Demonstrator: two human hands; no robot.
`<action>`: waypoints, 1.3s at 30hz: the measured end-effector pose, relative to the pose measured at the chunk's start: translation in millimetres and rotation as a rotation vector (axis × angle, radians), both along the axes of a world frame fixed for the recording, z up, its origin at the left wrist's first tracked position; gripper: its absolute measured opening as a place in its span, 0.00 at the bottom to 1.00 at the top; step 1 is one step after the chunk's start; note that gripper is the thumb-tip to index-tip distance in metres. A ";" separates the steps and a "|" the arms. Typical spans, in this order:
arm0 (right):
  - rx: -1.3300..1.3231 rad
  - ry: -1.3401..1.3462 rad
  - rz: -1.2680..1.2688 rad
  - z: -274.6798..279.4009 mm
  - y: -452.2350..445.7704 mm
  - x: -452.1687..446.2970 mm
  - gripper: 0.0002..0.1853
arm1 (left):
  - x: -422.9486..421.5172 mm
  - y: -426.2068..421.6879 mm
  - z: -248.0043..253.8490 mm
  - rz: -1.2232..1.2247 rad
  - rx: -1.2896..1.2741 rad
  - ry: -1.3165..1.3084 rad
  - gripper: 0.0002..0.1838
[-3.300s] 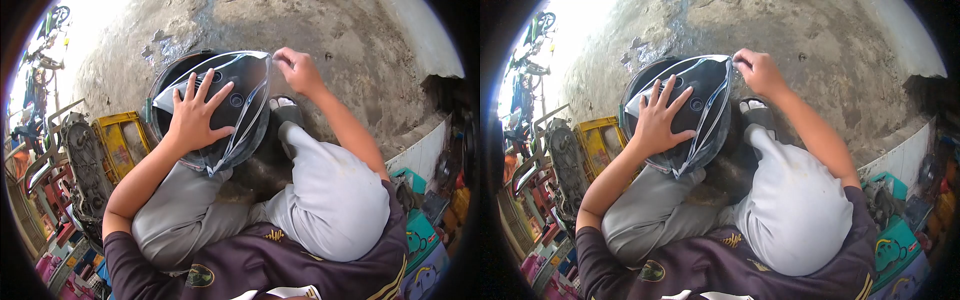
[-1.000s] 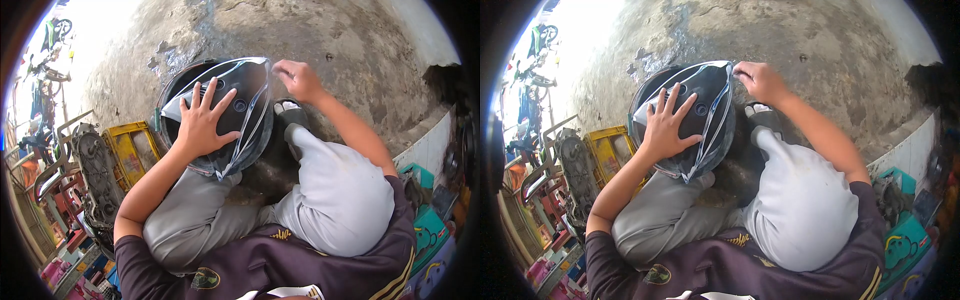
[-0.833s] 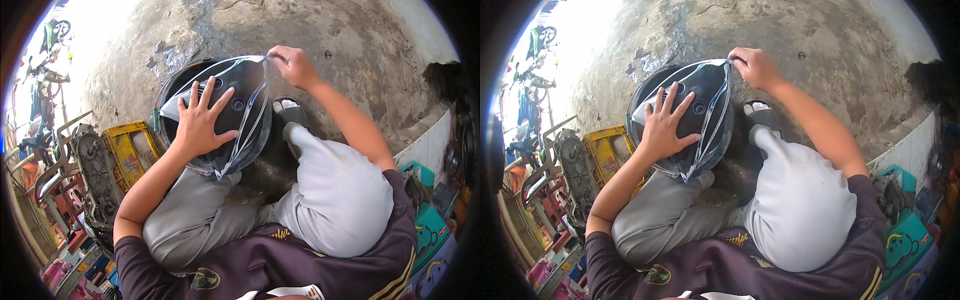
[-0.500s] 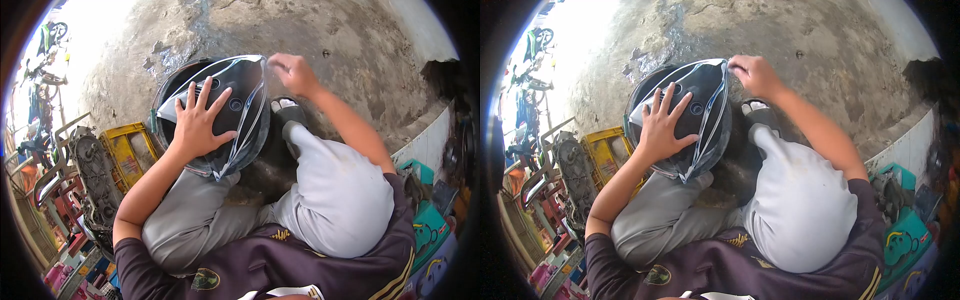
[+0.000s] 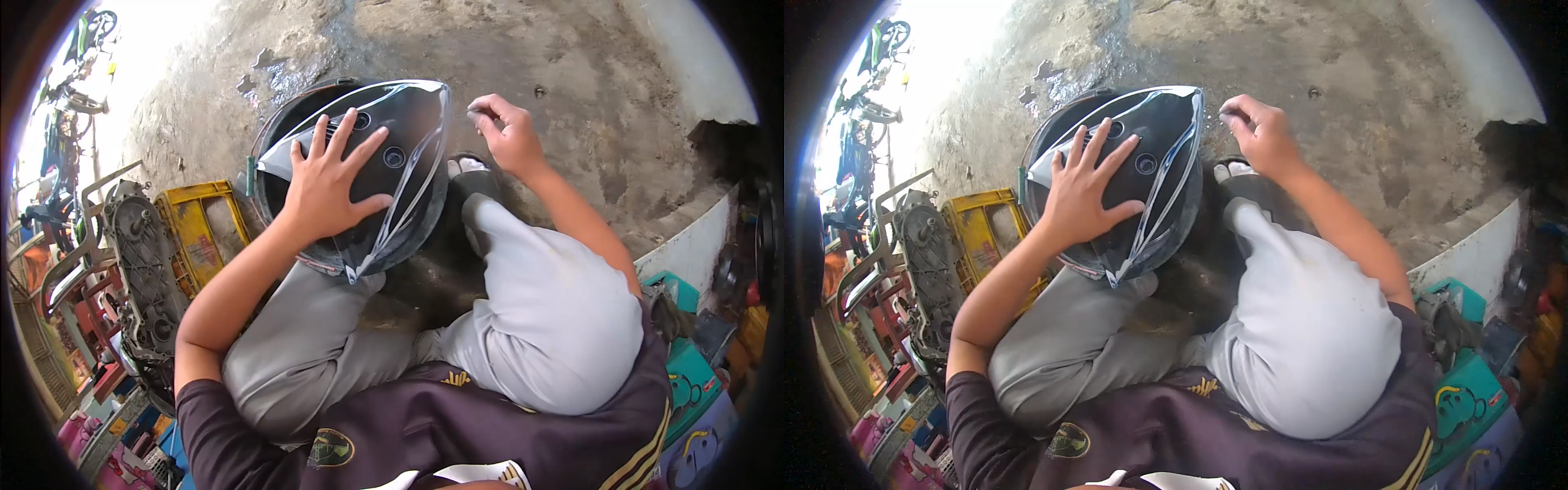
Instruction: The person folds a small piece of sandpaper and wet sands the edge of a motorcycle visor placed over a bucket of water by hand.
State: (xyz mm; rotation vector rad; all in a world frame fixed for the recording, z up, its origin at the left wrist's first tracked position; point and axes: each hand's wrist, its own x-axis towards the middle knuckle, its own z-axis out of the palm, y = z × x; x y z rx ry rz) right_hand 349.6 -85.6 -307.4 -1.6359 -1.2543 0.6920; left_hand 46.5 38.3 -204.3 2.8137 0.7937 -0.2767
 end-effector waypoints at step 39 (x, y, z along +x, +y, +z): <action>-0.374 -0.602 0.621 285.7 -41.2 -55.1 0.07 | -69.8 11.4 14.2 0.751 -0.783 -0.246 0.23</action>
